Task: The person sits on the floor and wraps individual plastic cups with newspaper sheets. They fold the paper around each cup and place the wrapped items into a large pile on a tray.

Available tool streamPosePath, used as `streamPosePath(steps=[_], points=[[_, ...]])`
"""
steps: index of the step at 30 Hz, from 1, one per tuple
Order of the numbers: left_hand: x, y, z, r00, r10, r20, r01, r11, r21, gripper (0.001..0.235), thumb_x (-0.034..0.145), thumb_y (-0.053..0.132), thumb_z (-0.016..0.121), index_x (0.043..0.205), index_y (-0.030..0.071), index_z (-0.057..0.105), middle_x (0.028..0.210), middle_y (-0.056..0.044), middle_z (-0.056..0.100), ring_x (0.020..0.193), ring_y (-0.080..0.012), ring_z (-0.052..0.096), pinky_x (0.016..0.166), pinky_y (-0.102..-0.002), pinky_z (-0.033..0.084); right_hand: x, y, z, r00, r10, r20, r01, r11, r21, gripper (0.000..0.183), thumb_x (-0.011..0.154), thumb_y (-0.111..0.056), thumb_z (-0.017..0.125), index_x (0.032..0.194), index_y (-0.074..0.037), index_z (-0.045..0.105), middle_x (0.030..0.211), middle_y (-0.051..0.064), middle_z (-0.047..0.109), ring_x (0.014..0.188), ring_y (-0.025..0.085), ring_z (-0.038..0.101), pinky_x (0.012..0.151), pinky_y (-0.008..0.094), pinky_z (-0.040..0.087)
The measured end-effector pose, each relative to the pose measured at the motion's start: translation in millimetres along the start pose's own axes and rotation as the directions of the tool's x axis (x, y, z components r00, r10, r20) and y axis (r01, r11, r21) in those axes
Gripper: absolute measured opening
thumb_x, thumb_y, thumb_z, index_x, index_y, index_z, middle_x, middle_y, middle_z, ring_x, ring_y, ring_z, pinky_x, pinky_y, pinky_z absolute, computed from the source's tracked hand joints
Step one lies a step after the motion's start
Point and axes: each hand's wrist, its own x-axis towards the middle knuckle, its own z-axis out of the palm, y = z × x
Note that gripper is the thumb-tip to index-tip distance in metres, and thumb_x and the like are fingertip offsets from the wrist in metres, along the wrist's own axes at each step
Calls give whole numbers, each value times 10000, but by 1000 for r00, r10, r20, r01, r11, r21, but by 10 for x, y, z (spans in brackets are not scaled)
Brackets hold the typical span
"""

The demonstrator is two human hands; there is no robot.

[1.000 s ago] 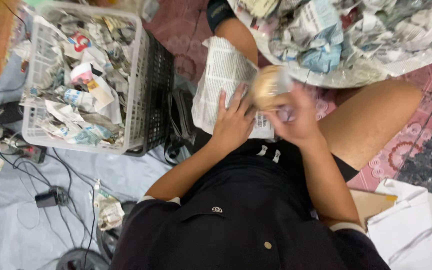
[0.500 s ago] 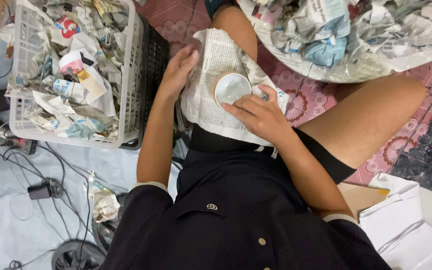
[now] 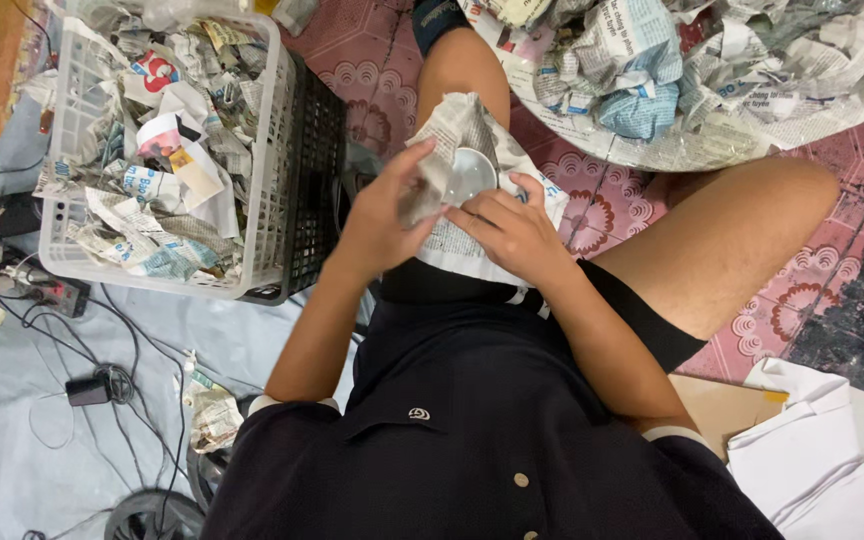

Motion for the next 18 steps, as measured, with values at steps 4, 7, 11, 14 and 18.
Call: streamPosePath(steps=[4, 7, 11, 14, 18], points=[[46, 106, 104, 1000, 10, 3, -10, 946, 323, 824, 842, -11, 785, 1572, 42, 408, 1110, -96, 676, 1035, -260, 656, 1001, -343, 484, 3, 24, 50, 1000, -11, -24, 12, 1000, 27, 314, 863, -49, 736, 1161, -146, 758, 1081, -46, 671, 1023, 137, 642, 1110, 466, 318], [75, 112, 69, 991, 46, 129, -100, 890, 444, 752, 824, -9, 750, 1529, 82, 503, 1049, -22, 699, 1031, -211, 663, 1082, -421, 418, 4, 37, 71, 999, 5, -40, -4, 1000, 25, 226, 853, -74, 786, 1059, -158, 744, 1050, -39, 673, 995, 139, 638, 1096, 464, 353], [67, 96, 25, 957, 190, 218, -277, 813, 512, 520, 811, 69, 758, 1309, 138, 625, 1081, -8, 705, 1098, -192, 645, 1180, -541, 332, -2, 124, -25, 998, -8, -70, 26, 965, 260, 343, 834, -159, 894, 1135, -116, 734, 1129, 56, 637, 1079, 243, 636, 1048, 403, 420], [72, 58, 35, 943, 190, 273, -308, 809, 500, 451, 827, 171, 776, 1260, 112, 662, 1034, -33, 684, 1098, -223, 621, 1152, -563, 325, -29, 227, -241, 990, 106, -92, -74, 949, 306, 570, 750, -193, 912, 1244, -65, 657, 1273, 161, 608, 1170, 372, 608, 1058, 423, 432], [88, -39, 52, 933, 182, 309, -319, 815, 484, 432, 833, 323, 809, 1172, 94, 667, 1020, -96, 660, 1079, -269, 593, 1121, -567, 335, -55, 304, -320, 940, 333, -67, -317, 931, 178, 797, 717, -97, 831, 1438, 21, 514, 1365, 258, 551, 1224, 484, 555, 1073, 489, 438]])
